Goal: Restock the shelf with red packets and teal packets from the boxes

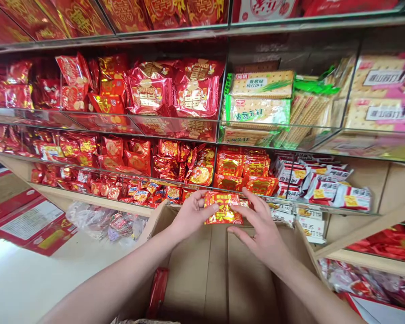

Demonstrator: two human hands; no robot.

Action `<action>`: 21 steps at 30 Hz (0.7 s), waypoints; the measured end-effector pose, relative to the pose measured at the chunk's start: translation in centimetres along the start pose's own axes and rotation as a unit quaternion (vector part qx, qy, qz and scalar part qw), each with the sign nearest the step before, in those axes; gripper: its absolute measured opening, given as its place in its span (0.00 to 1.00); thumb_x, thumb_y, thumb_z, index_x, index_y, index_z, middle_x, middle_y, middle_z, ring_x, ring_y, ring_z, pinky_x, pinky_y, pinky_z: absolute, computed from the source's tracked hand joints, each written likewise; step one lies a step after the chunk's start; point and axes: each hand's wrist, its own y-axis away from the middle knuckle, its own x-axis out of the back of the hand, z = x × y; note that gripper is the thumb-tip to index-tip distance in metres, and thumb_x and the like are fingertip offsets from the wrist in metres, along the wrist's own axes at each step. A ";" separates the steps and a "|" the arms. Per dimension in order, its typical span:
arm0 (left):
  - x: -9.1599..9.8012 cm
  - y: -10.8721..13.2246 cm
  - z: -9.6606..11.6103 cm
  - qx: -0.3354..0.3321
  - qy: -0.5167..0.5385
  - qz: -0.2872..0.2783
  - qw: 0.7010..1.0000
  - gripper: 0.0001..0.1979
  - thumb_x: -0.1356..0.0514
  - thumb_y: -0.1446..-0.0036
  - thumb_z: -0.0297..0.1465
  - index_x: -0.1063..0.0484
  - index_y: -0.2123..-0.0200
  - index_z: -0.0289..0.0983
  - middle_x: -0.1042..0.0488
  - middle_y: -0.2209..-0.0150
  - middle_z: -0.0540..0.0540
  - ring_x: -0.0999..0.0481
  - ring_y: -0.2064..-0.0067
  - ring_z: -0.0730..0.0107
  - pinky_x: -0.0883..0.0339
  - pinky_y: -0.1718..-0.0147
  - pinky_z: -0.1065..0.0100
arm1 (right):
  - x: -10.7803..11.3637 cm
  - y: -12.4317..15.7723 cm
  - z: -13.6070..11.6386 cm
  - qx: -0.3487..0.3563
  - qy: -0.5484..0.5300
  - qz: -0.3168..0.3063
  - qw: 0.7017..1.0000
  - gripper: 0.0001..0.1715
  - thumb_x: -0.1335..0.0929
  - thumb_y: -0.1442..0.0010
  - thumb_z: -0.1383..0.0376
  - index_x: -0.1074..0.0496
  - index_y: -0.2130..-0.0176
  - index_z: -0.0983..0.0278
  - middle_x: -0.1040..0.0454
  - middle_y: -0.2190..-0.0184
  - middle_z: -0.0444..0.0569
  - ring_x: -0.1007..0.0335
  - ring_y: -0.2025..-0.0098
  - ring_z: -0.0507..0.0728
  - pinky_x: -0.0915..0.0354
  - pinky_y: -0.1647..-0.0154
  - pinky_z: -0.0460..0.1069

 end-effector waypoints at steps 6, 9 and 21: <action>-1.4 -2.7 1.5 -0.092 -0.067 0.005 0.994 0.15 0.43 0.50 0.33 0.37 0.59 0.33 0.27 0.61 0.42 0.27 0.61 0.67 0.36 0.58 0.63 | 1.8 -3.5 2.5 0.079 0.094 0.022 0.992 0.07 0.36 0.47 0.64 0.37 0.65 0.62 0.43 0.47 0.56 0.47 0.45 0.60 0.42 0.50 0.57; -2.0 -4.9 2.9 -0.203 -0.259 -0.003 0.944 0.15 0.50 0.45 0.33 0.38 0.55 0.33 0.32 0.52 0.40 0.33 0.52 0.66 0.41 0.52 0.63 | 3.1 -5.8 4.8 0.048 0.137 0.097 0.985 0.09 0.34 0.50 0.60 0.37 0.68 0.62 0.37 0.54 0.56 0.41 0.49 0.60 0.41 0.53 0.57; -5.4 -13.5 3.8 -0.178 -0.741 -0.031 0.647 0.29 0.60 0.44 0.45 0.39 0.51 0.28 0.35 0.51 0.32 0.38 0.49 0.51 0.50 0.50 0.53 | 5.6 -5.0 7.5 -0.056 0.205 0.196 0.957 0.13 0.34 0.51 0.58 0.36 0.67 0.63 0.32 0.59 0.55 0.36 0.56 0.61 0.38 0.59 0.55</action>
